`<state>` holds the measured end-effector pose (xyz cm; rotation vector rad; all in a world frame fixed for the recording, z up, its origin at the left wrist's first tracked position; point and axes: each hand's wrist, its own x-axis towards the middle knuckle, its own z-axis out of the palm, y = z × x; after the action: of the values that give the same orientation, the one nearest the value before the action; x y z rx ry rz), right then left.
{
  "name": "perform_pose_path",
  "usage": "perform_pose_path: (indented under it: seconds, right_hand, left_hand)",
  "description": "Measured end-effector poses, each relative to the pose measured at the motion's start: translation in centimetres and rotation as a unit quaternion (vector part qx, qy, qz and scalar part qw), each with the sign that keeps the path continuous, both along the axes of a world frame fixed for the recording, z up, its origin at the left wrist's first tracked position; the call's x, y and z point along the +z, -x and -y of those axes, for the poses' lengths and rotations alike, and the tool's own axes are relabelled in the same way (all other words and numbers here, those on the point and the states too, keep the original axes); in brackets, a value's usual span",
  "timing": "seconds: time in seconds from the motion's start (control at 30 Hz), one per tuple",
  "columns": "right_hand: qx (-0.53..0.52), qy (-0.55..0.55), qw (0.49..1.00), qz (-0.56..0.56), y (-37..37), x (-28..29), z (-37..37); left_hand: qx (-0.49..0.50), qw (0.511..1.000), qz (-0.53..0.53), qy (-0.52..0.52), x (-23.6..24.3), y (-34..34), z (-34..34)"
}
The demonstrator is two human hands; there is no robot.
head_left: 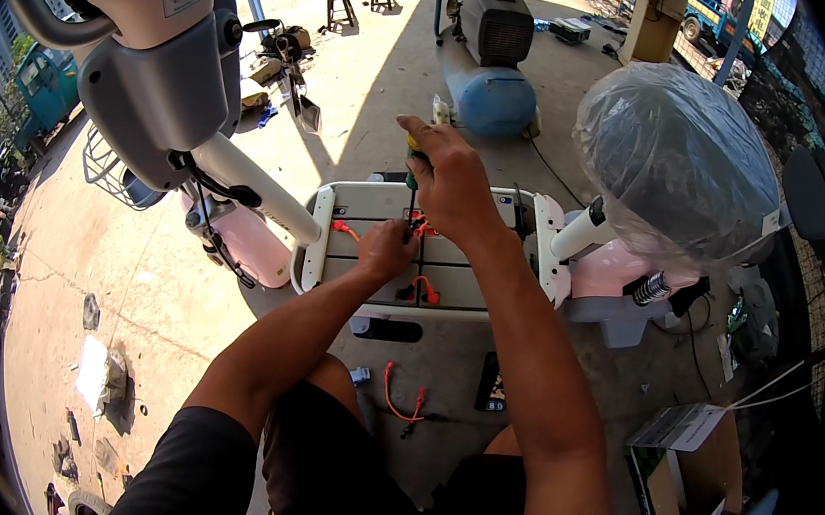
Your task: The person uses a screwdriver to tighten connections on a scooter battery pack. They adjust wires and terminals across multiple battery cells, then use a multimeter to test the electrical connections.
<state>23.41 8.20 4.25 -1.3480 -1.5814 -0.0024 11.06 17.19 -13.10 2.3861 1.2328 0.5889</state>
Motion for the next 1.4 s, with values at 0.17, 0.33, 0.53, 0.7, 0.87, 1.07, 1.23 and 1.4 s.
perform_pose_path:
  seconds: [0.17,0.33,0.53,0.7,0.87,1.07,1.23,1.4]
  right_hand:
    - [0.004,-0.009,1.000,0.001,0.1,-0.1,-0.1]
    - [0.005,0.001,1.000,-0.003,0.1,-0.1,-0.2]
    - [0.007,-0.001,1.000,0.006,0.1,-0.2,-0.2]
    - [0.031,0.013,0.999,-0.010,0.3,0.5,0.3]
    - [0.026,-0.015,1.000,0.005,0.1,0.3,0.2]
    - [0.021,-0.021,0.999,0.013,0.2,0.2,-0.1]
    - [0.030,-0.028,0.999,0.016,0.4,0.1,-0.2]
    - [0.033,0.001,0.999,0.011,0.4,0.4,0.3]
  left_hand:
    - [0.004,0.999,0.041,-0.005,-0.8,-0.3,-0.3]
    - [0.011,0.996,0.085,0.003,-1.0,-0.4,-0.3]
    - [0.010,0.996,0.084,0.021,-0.4,-0.5,0.0]
    - [0.012,0.996,0.089,0.028,-0.4,0.1,-0.3]
    - [0.031,0.998,0.040,0.026,0.8,0.3,0.1]
    - [0.044,0.999,0.020,-0.017,2.7,0.5,1.7]
    - [0.044,0.999,0.010,0.011,1.8,0.7,0.9]
    - [0.054,0.998,0.010,0.034,2.1,0.6,0.7]
